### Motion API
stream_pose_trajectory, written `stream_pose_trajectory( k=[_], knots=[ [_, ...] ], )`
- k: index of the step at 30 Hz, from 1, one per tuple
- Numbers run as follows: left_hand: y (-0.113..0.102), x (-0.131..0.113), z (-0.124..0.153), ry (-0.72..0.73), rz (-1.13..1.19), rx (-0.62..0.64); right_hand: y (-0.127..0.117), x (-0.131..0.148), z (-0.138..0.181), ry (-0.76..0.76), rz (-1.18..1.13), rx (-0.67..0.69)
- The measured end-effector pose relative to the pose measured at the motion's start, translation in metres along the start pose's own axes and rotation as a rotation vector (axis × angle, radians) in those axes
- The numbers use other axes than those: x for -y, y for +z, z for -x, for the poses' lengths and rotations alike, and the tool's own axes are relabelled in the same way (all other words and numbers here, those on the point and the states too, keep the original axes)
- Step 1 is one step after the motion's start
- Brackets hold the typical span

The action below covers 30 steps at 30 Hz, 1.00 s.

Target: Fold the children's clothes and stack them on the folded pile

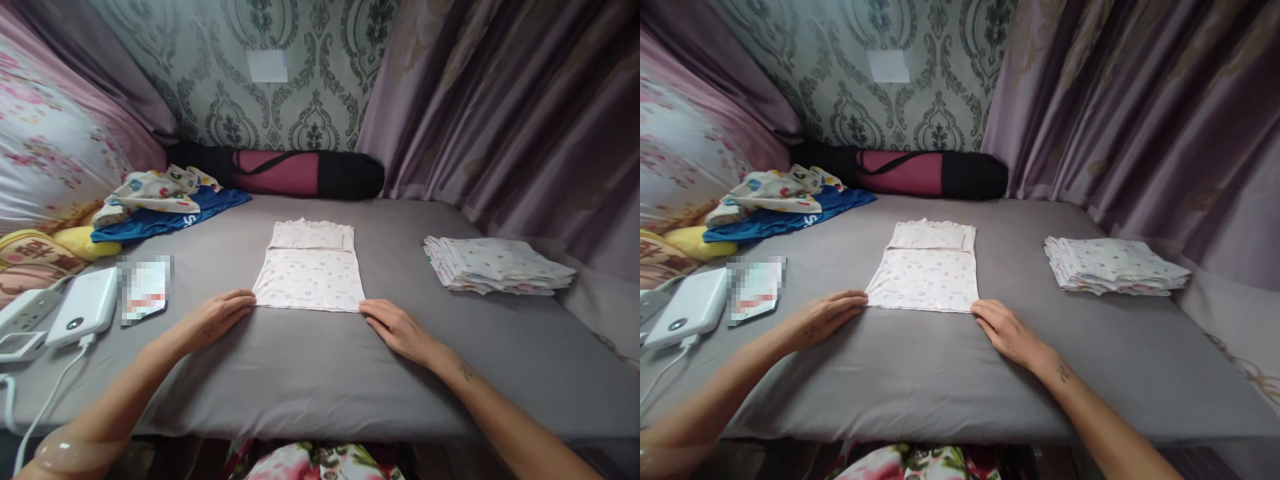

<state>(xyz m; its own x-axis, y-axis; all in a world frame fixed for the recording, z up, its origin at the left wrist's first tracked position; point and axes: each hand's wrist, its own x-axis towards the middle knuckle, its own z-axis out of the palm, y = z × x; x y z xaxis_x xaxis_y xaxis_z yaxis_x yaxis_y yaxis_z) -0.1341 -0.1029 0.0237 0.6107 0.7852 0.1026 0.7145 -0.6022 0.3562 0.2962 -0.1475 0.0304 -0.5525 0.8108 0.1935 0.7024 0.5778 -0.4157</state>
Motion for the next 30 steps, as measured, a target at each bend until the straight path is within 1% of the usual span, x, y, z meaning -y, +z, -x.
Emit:
stream_pose_trajectory(
  k=[7, 13, 16, 19, 23, 27, 30],
  knots=[
    [-0.008, -0.002, -0.009, 0.050, -0.087, 0.048, 0.001, -0.003, -0.006, 0.009, 0.050, -0.002],
    [-0.001, 0.002, -0.013, 0.118, -0.185, 0.023, 0.000, -0.001, -0.010, -0.006, 0.148, 0.033],
    [0.003, 0.003, -0.014, 0.113, -0.187, 0.022, -0.001, 0.000, -0.011, -0.011, 0.168, 0.042],
    [0.002, 0.001, -0.017, 0.058, -0.158, -0.004, -0.002, -0.001, -0.012, -0.013, 0.170, 0.036],
    [-0.003, -0.003, -0.023, -0.063, -0.090, -0.004, 0.000, -0.004, -0.015, 0.009, 0.153, 0.025],
    [-0.006, -0.004, -0.028, -0.201, 0.024, -0.009, 0.001, -0.004, -0.020, 0.028, 0.147, 0.016],
    [-0.005, -0.004, -0.030, -0.274, 0.108, -0.033, 0.000, 0.000, -0.024, 0.019, 0.184, 0.030]
  ],
)
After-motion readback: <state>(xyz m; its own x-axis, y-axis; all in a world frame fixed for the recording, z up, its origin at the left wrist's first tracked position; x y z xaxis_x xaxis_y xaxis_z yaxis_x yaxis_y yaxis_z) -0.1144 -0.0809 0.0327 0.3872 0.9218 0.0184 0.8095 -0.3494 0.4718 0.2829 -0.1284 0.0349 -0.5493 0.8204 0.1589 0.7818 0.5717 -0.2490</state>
